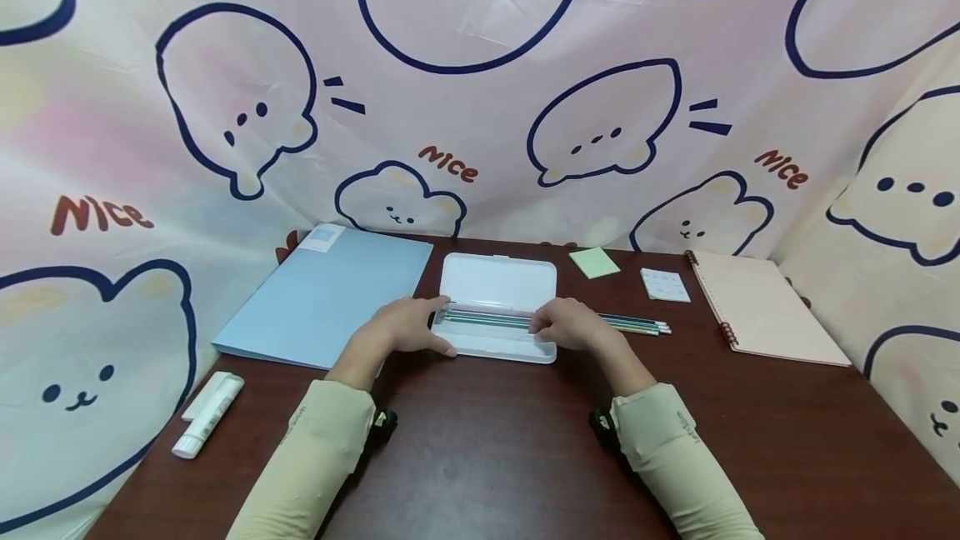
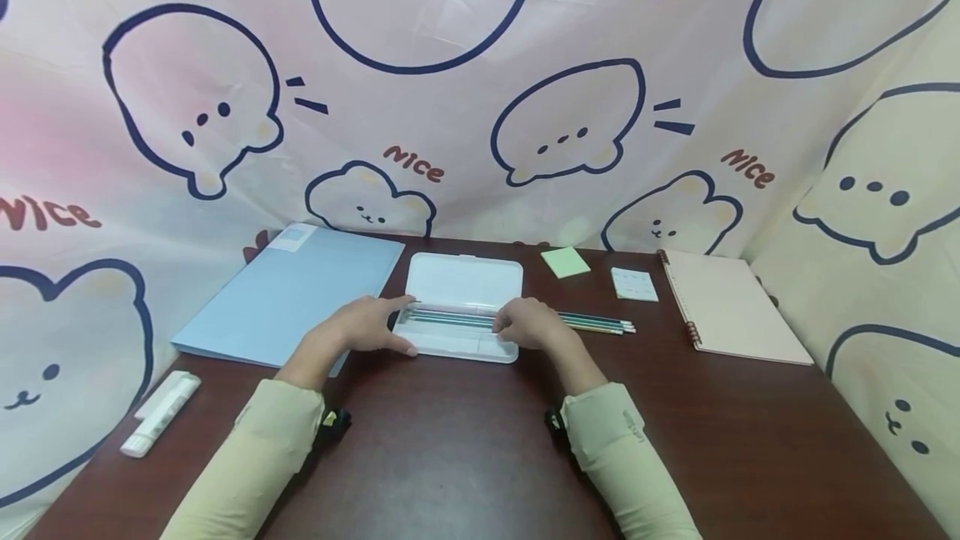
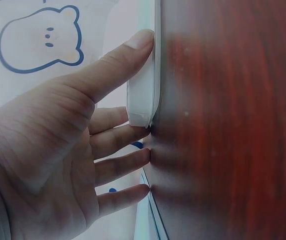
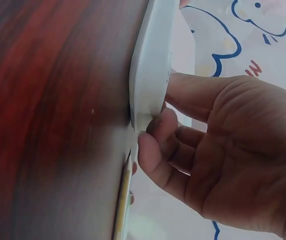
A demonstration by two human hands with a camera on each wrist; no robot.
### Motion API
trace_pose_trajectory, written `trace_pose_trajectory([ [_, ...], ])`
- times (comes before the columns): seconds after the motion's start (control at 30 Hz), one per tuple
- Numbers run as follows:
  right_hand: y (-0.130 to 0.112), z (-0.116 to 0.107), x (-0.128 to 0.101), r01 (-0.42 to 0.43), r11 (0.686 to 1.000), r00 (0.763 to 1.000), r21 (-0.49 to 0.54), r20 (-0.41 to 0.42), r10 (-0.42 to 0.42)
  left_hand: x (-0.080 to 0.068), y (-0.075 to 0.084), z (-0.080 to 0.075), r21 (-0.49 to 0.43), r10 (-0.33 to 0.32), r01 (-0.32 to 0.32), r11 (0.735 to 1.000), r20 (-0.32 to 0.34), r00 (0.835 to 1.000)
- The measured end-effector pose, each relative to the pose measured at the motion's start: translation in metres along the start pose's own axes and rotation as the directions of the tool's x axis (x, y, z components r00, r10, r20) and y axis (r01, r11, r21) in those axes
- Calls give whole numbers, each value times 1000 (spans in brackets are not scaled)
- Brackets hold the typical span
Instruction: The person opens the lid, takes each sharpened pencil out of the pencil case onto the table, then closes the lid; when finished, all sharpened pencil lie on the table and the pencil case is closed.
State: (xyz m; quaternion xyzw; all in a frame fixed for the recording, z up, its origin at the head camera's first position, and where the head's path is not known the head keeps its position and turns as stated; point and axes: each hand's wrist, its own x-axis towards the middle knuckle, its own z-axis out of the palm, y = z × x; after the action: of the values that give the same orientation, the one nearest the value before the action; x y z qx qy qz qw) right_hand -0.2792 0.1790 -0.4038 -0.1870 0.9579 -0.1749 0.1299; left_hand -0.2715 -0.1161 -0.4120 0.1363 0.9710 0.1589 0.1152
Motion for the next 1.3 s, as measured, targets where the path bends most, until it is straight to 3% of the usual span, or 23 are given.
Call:
trace_pose_trajectory([
  [0.17, 8, 0, 2, 23, 998, 1000, 57, -10, -22, 0, -1, 2, -2, 2, -2, 1000, 0, 1000],
  [0.6, 35, -14, -7, -1, 974, 996, 226, -92, 22, 1, 0, 1, -4, 1, -1, 1000, 4, 1000],
  [0.93, 94, -31, -31, 34, 929, 993, 369, -114, 9, 1, 0, 0, 0, 1, -1, 1000, 3, 1000],
  [1.17, 143, -41, -56, -59, 874, 990, 482, -85, 114, 2, -2, 1, 0, 9, -9, 1000, 4, 1000],
  [1.3, 159, -46, -70, -112, 869, 981, 481, -88, 175, 3, -2, 1, -2, 11, -11, 1000, 4, 1000],
])
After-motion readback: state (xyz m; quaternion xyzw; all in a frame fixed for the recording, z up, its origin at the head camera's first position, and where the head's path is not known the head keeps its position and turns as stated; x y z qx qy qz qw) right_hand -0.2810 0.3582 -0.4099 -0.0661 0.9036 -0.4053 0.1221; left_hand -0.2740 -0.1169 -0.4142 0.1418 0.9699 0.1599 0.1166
